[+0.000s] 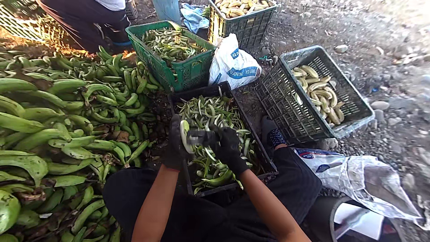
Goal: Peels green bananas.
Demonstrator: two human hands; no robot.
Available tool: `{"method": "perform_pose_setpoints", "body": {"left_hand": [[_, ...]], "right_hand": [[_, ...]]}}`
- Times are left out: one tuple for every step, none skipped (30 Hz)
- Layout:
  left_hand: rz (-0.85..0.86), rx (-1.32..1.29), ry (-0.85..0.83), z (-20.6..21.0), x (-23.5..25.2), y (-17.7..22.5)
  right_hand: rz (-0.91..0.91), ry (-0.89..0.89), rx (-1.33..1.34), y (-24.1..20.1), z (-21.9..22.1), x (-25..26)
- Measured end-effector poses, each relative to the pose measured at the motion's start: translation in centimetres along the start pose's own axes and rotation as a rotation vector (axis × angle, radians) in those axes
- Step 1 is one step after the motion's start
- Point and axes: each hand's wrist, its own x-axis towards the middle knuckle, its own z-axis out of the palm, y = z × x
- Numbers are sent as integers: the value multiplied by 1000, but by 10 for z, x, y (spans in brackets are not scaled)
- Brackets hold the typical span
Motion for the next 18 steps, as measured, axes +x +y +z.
{"method": "perform_pose_setpoints", "body": {"left_hand": [[-46, -73, 31, -4, -1, 0], [-85, -125, 59, -6, -3, -1], [-119, -166, 59, -11, -5, -2], [-140, -173, 68, -13, -5, -4], [-148, -150, 94, -15, -4, -5], [-140, -100, 112, -13, -3, -5], [-110, -10, 134, -8, -3, -4], [-58, 118, 162, -3, -3, -4], [10, 267, 171, 1, -3, -5], [83, 429, 157, 5, -4, -6], [150, 596, 108, 10, -7, -4], [192, 751, 45, 15, -12, -1], [187, 860, 17, 22, -18, 3], [160, 876, 7, 28, -22, 6], [135, 820, 7, 29, -23, 7], [124, 708, 6, 24, -20, 6], [111, 546, -4, 16, -16, 6], [82, 365, -4, 8, -14, 7]], "right_hand": [[-121, 86, -33, 4, 8, -8], [-212, 156, -59, 8, 14, -15], [-263, 201, -73, 10, 17, -19], [-268, 216, -84, 10, 17, -21], [-233, 199, -88, 7, 15, -22], [-164, 146, -89, 2, 11, -22], [-75, 66, -92, -3, 5, -19], [36, -46, -76, -9, 0, -15], [146, -163, -45, -15, -5, -8], [218, -254, 17, -17, -8, 0], [238, -278, 114, -17, -9, 6], [259, -305, 200, -19, -13, 11], [262, -314, 259, -20, -17, 14], [252, -296, 283, -20, -20, 16], [241, -243, 294, -20, -18, 17], [214, -171, 294, -18, -15, 17], [167, -98, 274, -16, -12, 15], [98, -58, 221, -12, -11, 11]]}}
